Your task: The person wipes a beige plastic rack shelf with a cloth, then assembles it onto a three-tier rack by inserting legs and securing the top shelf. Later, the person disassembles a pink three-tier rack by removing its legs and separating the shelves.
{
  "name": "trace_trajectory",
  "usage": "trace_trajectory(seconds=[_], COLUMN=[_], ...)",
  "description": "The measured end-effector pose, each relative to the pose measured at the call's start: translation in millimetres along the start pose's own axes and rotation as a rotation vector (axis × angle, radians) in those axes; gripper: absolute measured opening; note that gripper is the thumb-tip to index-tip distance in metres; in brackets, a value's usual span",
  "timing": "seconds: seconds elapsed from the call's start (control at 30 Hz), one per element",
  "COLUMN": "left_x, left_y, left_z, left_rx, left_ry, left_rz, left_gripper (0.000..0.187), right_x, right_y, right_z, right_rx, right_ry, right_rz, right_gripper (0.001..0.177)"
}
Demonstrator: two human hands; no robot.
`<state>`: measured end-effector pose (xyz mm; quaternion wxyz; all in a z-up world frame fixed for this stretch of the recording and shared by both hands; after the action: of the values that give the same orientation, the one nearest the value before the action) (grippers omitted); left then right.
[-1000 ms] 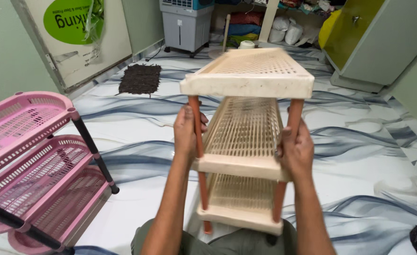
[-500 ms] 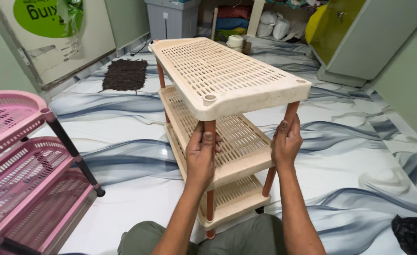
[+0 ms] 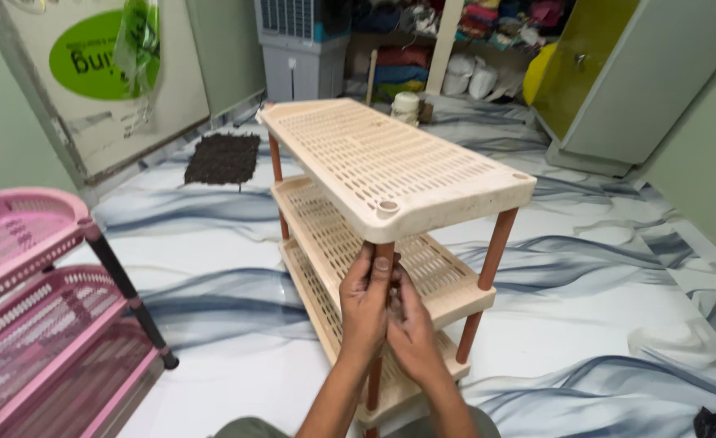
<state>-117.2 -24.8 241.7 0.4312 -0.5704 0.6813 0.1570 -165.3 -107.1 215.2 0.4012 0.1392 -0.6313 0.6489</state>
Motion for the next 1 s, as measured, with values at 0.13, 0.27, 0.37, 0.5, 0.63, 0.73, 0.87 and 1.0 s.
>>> trace_trajectory(seconds=[0.13,0.27,0.37,0.5,0.63,0.73,0.87,1.0], left_x=[-31.6,-82.4,-118.9,-138.7,-134.1,-123.9,-116.6,-114.3], left_y=[-12.1,-19.1,-23.3,-45.1,-45.7,-44.2,-43.7,-42.5], left_z=[2.1,3.2,-10.5,-39.4,-45.4,-45.0,-44.0,-41.4], left_rx=[-0.017,-0.193,-0.016,0.339,0.292,0.274,0.265,0.249], left_ry=[-0.5,-0.98,-0.895,-0.901,-0.836,-0.802,-0.78,-0.756], left_rz=[-0.218,-0.574,-0.75,-0.708,-0.694,-0.694,-0.688,-0.685], left_gripper=[0.034,0.03,0.057,0.089,0.092,0.091,0.091,0.091], right_x=[17.7,28.3,35.2,39.9,38.4,32.3,19.0,12.4], right_y=[-30.0,-47.2,-59.2,-71.9,-73.6,-67.9,-57.3,-54.0], right_z=[-5.5,-4.8,-5.9,-7.0,-2.1,1.8,4.7,8.1], right_rx=[-0.09,-0.228,-0.328,-0.375,-0.333,-0.337,-0.347,-0.337], right_ry=[-0.004,-0.01,0.0,-0.005,0.025,-0.016,-0.101,-0.284], right_rz=[0.068,-0.056,-0.011,0.014,-0.083,-0.069,-0.116,-0.128], right_gripper=[0.055,0.041,0.031,0.025,0.019,0.016,0.01,0.008])
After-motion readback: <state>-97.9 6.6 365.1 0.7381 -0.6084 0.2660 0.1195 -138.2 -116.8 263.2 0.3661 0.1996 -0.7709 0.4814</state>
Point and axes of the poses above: each hand's wrist, its own y-axis away from the middle knuckle, its own z-axis out of the back of the hand, x = y × z, the point moved 2 cm from there along -y, towards the middle knuckle, and after that the axes turned 14 degrees about z, right-handed, at the moved point
